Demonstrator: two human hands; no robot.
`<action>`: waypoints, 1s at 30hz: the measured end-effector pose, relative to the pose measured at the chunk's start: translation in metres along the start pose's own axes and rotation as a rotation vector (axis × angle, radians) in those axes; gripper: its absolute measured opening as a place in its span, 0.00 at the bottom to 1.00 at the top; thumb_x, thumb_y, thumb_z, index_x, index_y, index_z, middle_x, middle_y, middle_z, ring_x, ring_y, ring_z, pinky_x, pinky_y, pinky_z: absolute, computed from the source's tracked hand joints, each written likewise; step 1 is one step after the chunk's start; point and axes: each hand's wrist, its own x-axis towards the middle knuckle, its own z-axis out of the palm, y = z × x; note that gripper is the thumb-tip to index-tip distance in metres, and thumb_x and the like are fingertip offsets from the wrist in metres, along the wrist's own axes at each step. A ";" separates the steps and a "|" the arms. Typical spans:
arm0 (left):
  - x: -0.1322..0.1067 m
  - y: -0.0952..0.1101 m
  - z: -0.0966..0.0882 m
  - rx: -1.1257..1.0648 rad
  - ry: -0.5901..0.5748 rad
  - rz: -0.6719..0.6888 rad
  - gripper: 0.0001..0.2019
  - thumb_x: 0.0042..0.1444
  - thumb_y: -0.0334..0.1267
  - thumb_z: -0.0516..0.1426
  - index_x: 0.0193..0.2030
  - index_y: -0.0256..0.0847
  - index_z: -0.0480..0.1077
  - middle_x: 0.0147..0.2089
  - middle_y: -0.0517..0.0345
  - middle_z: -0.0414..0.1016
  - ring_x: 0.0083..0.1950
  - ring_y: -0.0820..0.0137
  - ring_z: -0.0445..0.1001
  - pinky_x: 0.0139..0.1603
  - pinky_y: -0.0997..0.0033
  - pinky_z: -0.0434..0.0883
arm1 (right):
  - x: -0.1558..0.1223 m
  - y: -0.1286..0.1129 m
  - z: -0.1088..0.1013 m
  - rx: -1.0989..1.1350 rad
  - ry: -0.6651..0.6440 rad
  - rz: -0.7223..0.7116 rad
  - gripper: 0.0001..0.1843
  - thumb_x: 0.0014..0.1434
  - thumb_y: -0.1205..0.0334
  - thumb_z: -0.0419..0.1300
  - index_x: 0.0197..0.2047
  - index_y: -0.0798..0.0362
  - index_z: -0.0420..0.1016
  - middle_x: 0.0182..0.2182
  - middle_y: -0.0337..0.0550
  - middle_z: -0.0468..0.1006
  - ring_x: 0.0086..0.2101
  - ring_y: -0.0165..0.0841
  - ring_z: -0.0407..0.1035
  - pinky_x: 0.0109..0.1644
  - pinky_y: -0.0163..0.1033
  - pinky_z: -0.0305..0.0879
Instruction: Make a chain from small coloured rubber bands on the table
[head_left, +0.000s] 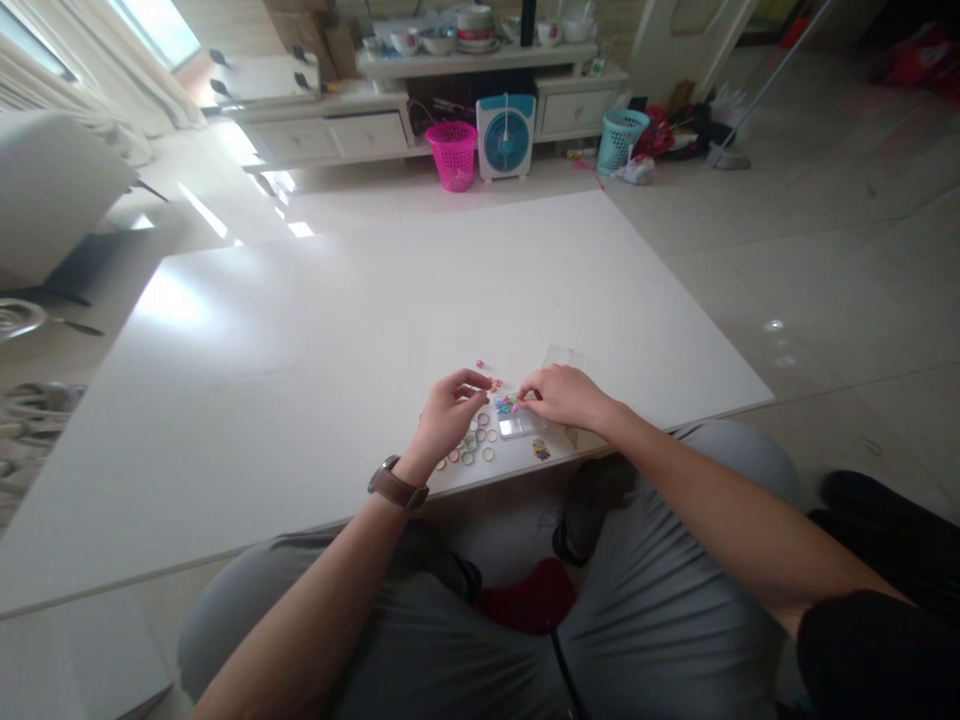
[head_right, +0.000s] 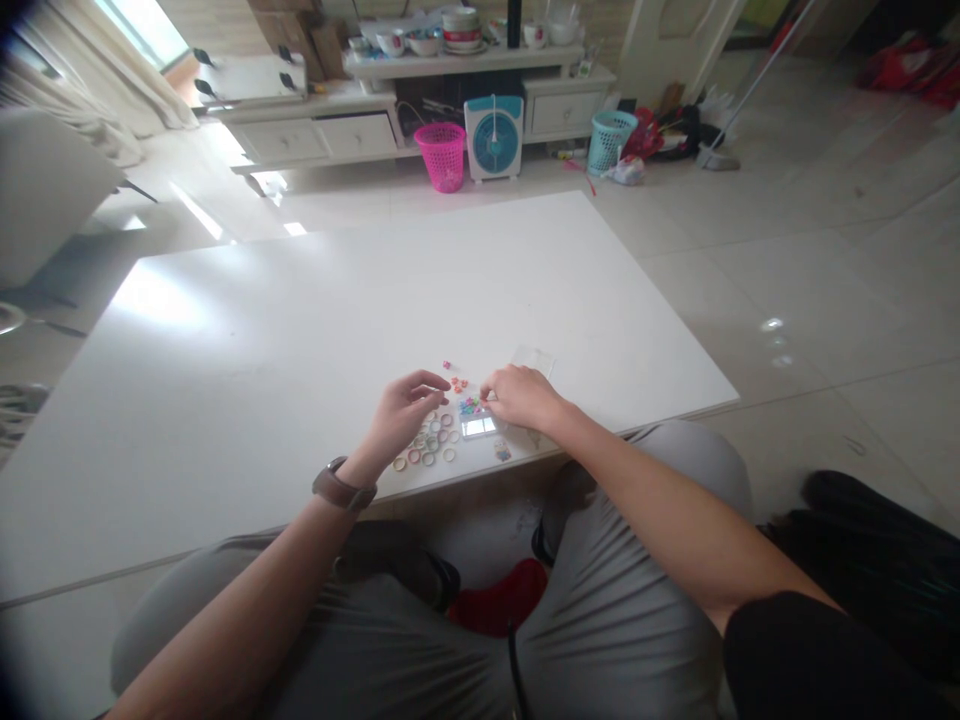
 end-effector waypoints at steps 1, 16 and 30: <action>0.000 0.000 0.000 -0.004 0.001 0.001 0.06 0.52 0.33 0.59 0.36 0.39 0.76 0.35 0.56 0.80 0.36 0.69 0.77 0.35 0.71 0.69 | 0.000 0.000 0.000 0.003 0.002 0.000 0.12 0.63 0.57 0.62 0.46 0.42 0.86 0.38 0.44 0.85 0.41 0.40 0.78 0.44 0.38 0.67; 0.000 0.000 0.000 -0.020 -0.001 -0.008 0.06 0.52 0.33 0.59 0.36 0.39 0.76 0.37 0.55 0.81 0.37 0.68 0.79 0.36 0.71 0.71 | 0.001 0.001 0.004 -0.050 0.023 0.011 0.13 0.64 0.55 0.60 0.43 0.46 0.86 0.40 0.47 0.86 0.43 0.43 0.79 0.44 0.40 0.69; -0.001 0.003 0.000 -0.040 -0.002 -0.001 0.06 0.52 0.33 0.59 0.35 0.40 0.76 0.35 0.56 0.80 0.36 0.68 0.79 0.37 0.70 0.72 | 0.004 -0.006 0.005 0.000 0.031 0.110 0.11 0.61 0.55 0.62 0.40 0.47 0.87 0.40 0.49 0.86 0.44 0.44 0.79 0.45 0.40 0.71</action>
